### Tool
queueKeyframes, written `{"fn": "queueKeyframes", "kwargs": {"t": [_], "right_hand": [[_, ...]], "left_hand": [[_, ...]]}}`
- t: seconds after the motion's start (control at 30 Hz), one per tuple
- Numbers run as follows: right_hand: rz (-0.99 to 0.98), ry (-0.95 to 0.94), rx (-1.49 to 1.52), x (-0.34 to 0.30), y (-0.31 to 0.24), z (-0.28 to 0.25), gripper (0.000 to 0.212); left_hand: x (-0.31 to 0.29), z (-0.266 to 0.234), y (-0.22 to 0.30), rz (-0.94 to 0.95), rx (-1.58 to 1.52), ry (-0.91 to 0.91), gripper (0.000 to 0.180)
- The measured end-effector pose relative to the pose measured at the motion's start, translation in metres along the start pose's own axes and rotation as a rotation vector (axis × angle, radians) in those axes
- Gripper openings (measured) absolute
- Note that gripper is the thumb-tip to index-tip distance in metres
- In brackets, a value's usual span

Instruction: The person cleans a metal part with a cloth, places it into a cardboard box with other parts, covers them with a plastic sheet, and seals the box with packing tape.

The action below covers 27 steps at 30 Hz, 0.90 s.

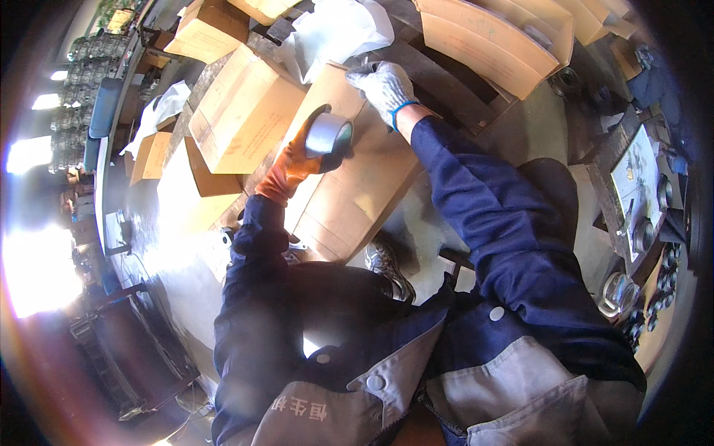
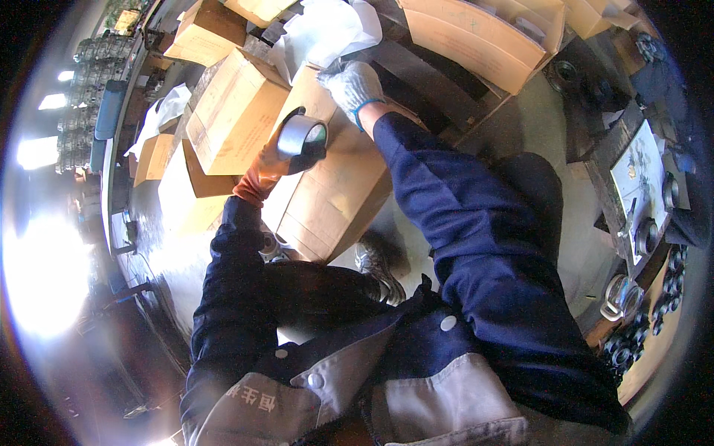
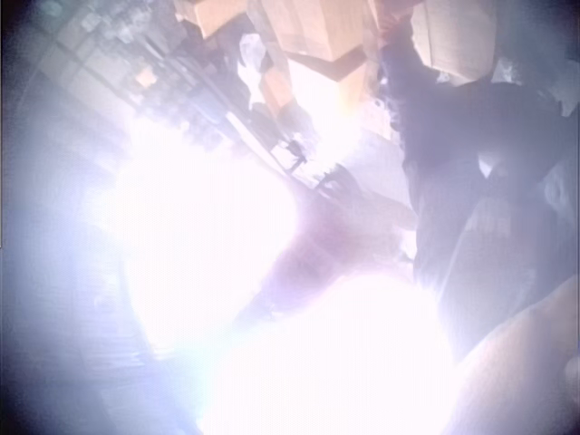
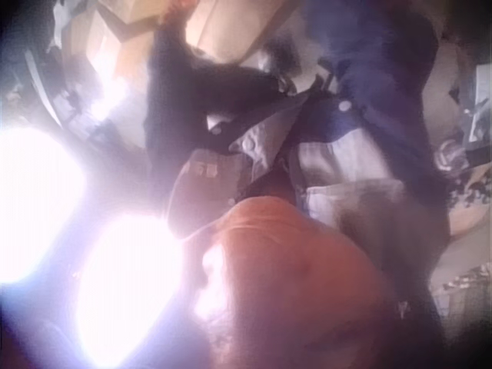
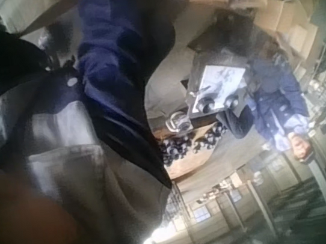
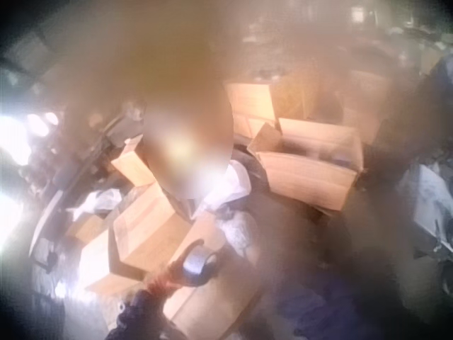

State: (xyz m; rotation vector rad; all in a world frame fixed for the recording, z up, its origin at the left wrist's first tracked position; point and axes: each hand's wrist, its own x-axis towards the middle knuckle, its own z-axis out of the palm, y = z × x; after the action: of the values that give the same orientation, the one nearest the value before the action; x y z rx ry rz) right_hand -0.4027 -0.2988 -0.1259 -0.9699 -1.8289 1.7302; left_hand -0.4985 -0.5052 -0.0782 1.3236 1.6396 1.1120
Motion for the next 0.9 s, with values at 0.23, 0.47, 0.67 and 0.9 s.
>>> {"fn": "queueKeyframes", "kwargs": {"t": [0.23, 0.47, 0.67, 0.9], "right_hand": [[-0.12, 0.08, -0.182, 0.01, -0.004, -0.009, 0.032], [-0.309, 0.14, -0.127, 0.049, -0.006, -0.003, 0.035], [-0.406, 0.127, -0.409, 0.034, -0.038, -0.01, 0.024], [-0.561, 0.168, -0.425, 0.042, -0.069, -0.012, 0.027]], "left_hand": [[0.012, -0.001, 0.011, -0.224, -0.26, 0.024, 0.072], [0.026, 0.003, 0.018, -0.247, -0.253, 0.02, 0.065], [0.036, 0.004, 0.02, -0.287, -0.241, 0.007, 0.062], [0.036, 0.002, 0.018, -0.272, -0.254, 0.006, 0.06]]}}
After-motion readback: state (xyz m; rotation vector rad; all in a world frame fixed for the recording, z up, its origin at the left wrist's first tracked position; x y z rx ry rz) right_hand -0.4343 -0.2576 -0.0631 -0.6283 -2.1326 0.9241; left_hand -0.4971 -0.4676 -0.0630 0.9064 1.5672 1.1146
